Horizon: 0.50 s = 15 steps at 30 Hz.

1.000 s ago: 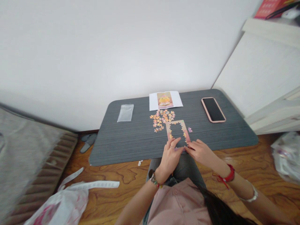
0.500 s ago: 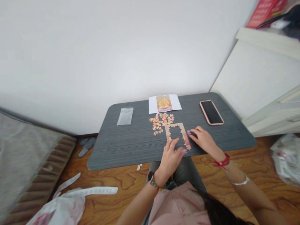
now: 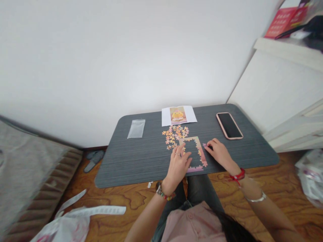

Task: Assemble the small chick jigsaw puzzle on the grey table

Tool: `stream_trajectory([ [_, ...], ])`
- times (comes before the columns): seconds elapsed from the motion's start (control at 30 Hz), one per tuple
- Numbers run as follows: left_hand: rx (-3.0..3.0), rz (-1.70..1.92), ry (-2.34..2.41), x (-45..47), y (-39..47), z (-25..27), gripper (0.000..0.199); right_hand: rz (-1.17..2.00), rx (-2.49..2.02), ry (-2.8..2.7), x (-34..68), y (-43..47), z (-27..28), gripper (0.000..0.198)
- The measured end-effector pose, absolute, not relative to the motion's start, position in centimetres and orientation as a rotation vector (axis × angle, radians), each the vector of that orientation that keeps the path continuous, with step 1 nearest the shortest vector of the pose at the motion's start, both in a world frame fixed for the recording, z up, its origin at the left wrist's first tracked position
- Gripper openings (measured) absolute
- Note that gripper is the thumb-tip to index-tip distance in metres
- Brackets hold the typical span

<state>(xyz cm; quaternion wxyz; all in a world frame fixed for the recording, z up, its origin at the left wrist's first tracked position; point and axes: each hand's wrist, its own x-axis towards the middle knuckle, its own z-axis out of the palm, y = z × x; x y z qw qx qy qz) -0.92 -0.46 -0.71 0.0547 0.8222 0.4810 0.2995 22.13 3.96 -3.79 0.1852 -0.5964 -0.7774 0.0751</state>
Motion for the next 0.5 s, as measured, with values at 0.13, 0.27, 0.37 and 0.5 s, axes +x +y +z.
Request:
stream_trajectory([
  [0.13,2.505,0.903,1.451,-1.1,0.2,-0.6,0.016,0.27,-1.584,-2.234,22.7,4.6,-4.0,0.013],
  [0.27,2.513,0.873,1.427,-1.1,1.0,-0.7,0.015,0.305,-1.49,-2.297,23.5,5.3,-3.9,0.013],
  [0.37,2.55,0.864,1.389,-0.9,2.3,-0.5,0.016,0.252,-1.437,-2.334,23.2,5.9,-3.0,0.015],
  [0.5,2.621,0.908,1.378,-0.5,4.6,0.6,0.021,0.144,-1.284,-2.434,21.4,7.3,-0.5,0.013],
])
